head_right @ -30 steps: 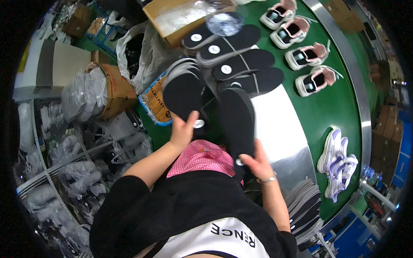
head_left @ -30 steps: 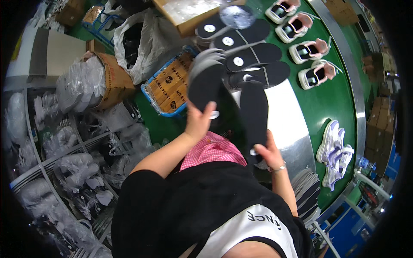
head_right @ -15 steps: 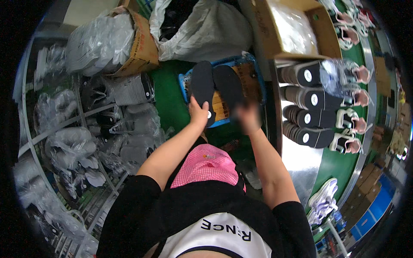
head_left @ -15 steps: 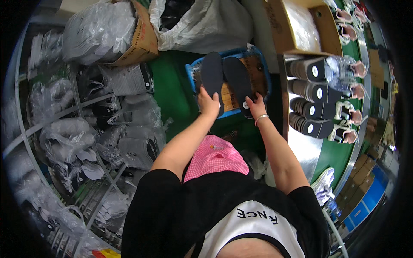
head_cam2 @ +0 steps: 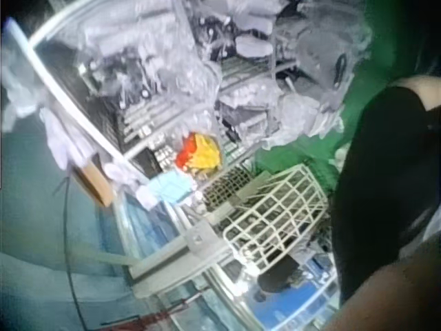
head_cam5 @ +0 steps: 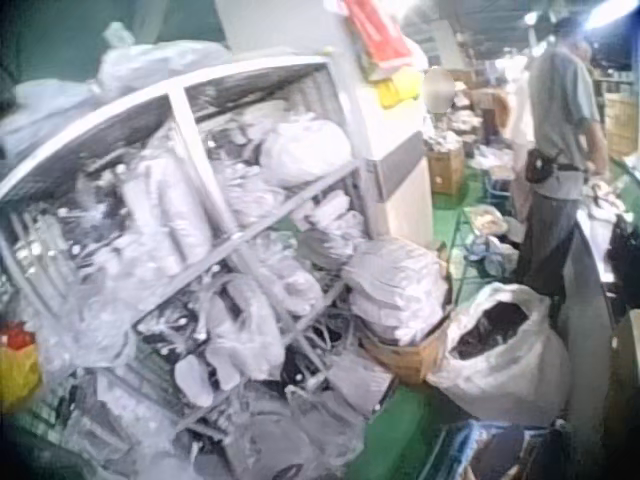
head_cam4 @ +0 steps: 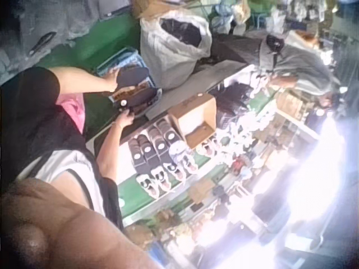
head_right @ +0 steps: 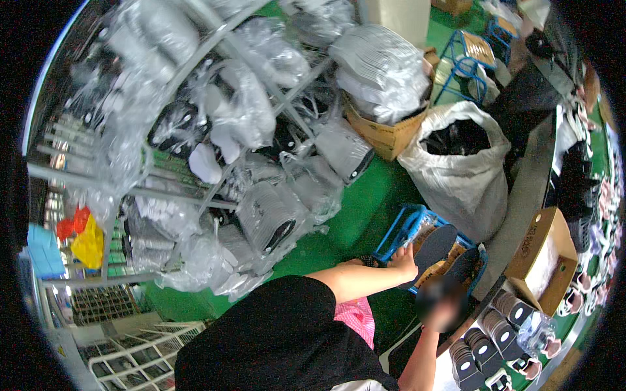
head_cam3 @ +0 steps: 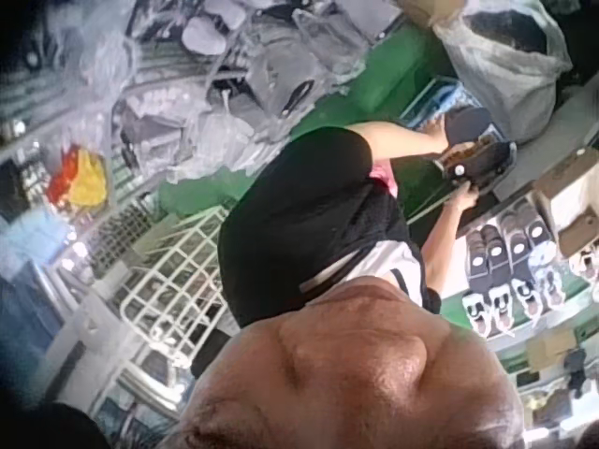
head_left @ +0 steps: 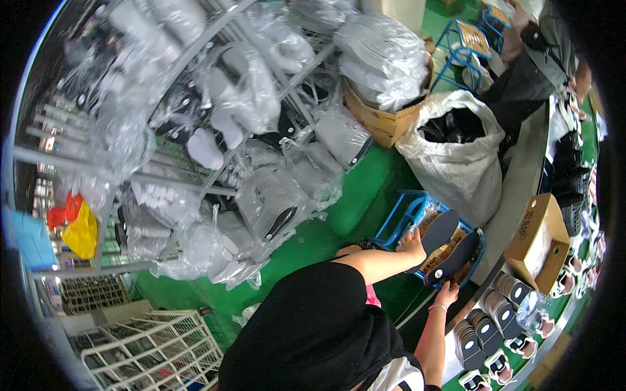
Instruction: The person takes white insoles from a storage shelf and inserts them into various shoes, including black and purple sneakers, on a green conveyor belt.
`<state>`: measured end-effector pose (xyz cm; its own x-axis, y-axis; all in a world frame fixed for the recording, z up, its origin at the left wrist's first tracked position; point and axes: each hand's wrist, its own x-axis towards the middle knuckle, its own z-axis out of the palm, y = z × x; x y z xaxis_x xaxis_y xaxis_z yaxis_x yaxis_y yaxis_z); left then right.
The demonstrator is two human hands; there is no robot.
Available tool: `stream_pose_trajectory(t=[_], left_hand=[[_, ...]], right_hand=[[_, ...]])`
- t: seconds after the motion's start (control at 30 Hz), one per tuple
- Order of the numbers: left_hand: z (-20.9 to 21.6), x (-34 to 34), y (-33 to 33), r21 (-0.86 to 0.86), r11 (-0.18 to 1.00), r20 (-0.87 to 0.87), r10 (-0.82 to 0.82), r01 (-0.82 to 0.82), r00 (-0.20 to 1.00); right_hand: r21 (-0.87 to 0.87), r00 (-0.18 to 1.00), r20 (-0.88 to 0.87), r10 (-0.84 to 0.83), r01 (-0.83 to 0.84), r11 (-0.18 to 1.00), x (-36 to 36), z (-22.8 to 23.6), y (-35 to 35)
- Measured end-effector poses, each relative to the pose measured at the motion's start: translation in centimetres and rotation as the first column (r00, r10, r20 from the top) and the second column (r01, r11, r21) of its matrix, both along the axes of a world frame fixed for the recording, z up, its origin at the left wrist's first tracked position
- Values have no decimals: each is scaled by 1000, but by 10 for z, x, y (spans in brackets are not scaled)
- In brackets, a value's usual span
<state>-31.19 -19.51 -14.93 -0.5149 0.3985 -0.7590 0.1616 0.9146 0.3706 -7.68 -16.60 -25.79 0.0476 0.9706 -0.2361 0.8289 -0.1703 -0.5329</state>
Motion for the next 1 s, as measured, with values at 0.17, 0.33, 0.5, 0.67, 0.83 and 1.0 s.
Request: stream_pose_trajectory(t=[0.17,0.33,0.5,0.67,0.83,1.0], left_hand=[[8,-44,-80,526,847,-112,155,-74,982],[49,-129,-175,497,821,-117,384,-281,916],[171,-263,-228,923,384,-304,717,9,628],[304,-368,-311,944,251,-317,873,216,371],[369,-455,-376,266,891,-946,314,368,-76],[345,-507,-397,-19,966,-982,-66,256,176]], right_hand=[[-97,847,-516,-126,89,991,21,2,-39],[-488,729,-651,-214,-185,853,-54,102,-99],[-455,631,-775,-45,-506,733,-154,204,-89],[-297,460,-862,213,-800,522,-270,293,-92],[-101,195,-904,380,-962,254,-436,390,-114],[373,-269,-847,459,-916,151,-607,496,-193]])
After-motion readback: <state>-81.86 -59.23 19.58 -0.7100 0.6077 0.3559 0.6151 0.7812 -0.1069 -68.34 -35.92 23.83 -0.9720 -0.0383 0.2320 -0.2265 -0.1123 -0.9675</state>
